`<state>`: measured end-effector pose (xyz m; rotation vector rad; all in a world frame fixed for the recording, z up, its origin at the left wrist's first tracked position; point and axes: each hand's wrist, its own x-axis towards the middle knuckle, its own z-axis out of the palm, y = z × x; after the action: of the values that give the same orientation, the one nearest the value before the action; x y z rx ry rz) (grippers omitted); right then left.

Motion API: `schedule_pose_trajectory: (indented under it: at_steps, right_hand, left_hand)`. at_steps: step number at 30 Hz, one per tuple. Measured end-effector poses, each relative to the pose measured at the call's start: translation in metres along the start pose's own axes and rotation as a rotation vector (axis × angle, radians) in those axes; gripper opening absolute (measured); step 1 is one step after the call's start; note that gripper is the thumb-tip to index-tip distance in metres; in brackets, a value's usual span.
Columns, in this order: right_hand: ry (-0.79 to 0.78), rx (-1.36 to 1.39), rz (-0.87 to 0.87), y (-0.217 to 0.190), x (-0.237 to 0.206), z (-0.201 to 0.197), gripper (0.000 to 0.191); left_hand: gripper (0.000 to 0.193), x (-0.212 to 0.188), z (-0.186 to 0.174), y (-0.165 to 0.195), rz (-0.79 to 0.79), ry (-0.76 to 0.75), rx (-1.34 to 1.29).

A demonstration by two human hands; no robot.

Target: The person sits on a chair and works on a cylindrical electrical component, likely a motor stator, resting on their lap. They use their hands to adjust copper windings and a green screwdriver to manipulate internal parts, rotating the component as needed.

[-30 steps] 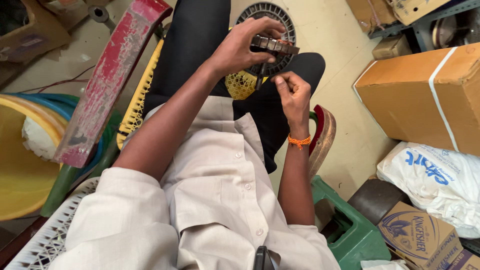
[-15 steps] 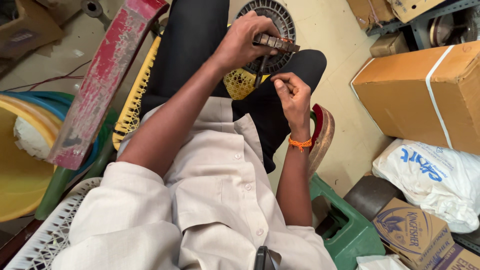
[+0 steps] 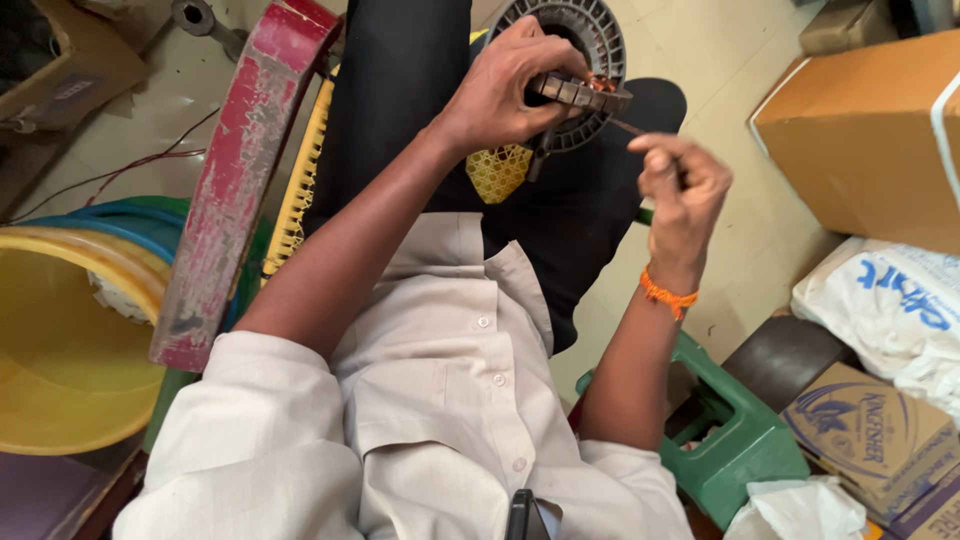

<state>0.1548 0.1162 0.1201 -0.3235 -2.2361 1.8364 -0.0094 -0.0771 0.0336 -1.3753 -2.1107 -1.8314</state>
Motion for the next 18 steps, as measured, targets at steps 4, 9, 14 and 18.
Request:
schedule_pose_trajectory:
  at_steps: [4,9,14,18]
  right_hand:
    - [0.030,-0.052,-0.004,-0.011,0.020,0.010,0.027]
    - [-0.022,0.110,0.182,-0.024,0.049,0.021,0.033]
    - [-0.208,-0.084,0.291,-0.028,0.086,0.020,0.036]
    - [-0.305,-0.201,0.323,-0.026,0.101,0.023,0.034]
  left_hand:
    - [0.029,0.000,0.000,0.001,-0.041,-0.006,0.002]
    - [0.030,-0.002,0.000,-0.001,-0.008,0.034,0.002]
    - [0.035,0.000,-0.003,-0.009,-0.046,-0.029,-0.081]
    - [0.037,0.024,0.010,-0.030,-0.576,-0.047,-0.435]
